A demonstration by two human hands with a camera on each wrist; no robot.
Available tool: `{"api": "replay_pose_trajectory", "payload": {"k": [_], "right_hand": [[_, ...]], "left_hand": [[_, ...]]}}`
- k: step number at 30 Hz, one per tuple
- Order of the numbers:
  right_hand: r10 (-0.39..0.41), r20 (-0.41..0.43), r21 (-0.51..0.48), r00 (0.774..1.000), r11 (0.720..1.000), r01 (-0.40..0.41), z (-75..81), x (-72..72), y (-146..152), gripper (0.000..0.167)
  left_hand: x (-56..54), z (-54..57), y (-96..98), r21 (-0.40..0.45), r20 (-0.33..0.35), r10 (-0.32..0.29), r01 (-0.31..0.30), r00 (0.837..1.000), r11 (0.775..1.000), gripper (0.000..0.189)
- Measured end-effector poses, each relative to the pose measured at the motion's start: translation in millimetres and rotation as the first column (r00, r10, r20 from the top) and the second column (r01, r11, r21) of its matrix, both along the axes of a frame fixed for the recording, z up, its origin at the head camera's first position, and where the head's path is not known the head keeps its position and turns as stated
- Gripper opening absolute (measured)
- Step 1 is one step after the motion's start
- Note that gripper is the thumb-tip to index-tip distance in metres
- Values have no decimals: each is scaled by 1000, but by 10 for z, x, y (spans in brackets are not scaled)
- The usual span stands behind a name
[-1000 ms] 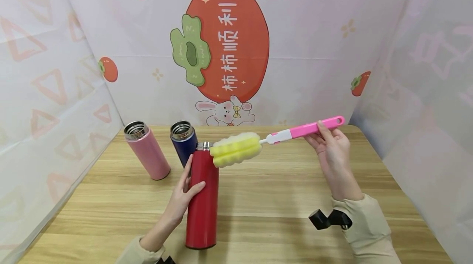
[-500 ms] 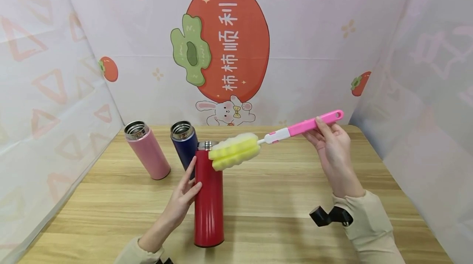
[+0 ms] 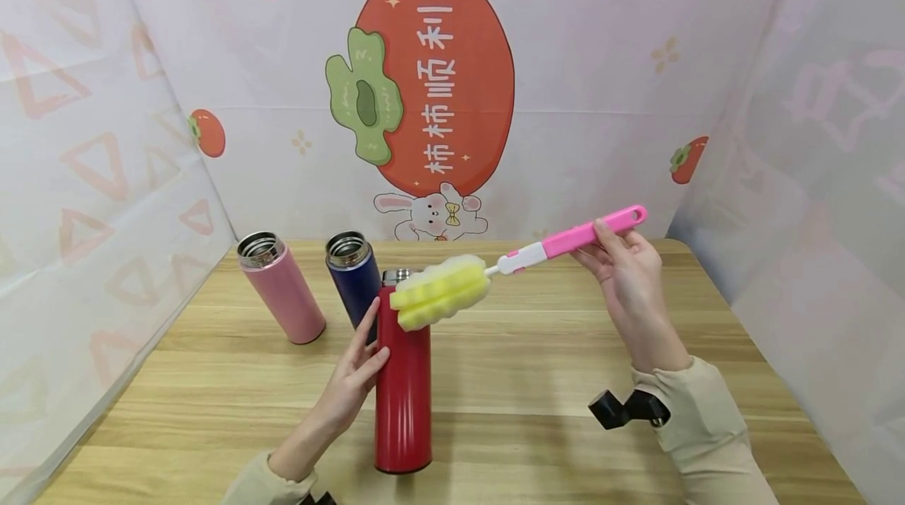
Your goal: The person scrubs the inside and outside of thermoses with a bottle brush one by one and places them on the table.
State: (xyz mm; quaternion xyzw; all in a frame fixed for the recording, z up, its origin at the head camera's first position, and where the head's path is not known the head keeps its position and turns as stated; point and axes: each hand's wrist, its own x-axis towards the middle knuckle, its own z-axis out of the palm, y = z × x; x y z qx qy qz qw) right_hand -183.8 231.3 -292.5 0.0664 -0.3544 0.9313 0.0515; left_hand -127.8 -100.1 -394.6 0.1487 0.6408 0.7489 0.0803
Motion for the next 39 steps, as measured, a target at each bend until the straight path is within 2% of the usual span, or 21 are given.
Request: {"api": "replay_pose_trajectory", "payload": {"k": [12,22,31,39], "right_hand": [[78,14,154,997,985,-79,-160,51,1,7],[147,21,263,989,954,-147,-294,103,-24,10],[257,-67,351,964,911,-218,-470,117,-31,15],[300,-26,447,953,857,-257,-466,204,-106,17]], "left_hand": [[-31,51,21,26,18,0,-1,1000,1000,63],[-71,66,48,41,13,1,-1,1000,999,63],[-82,72,61,54,2,-3,3,1000,999,63],[-84,69,60,66,7,10,-11,1000,998,64]]}}
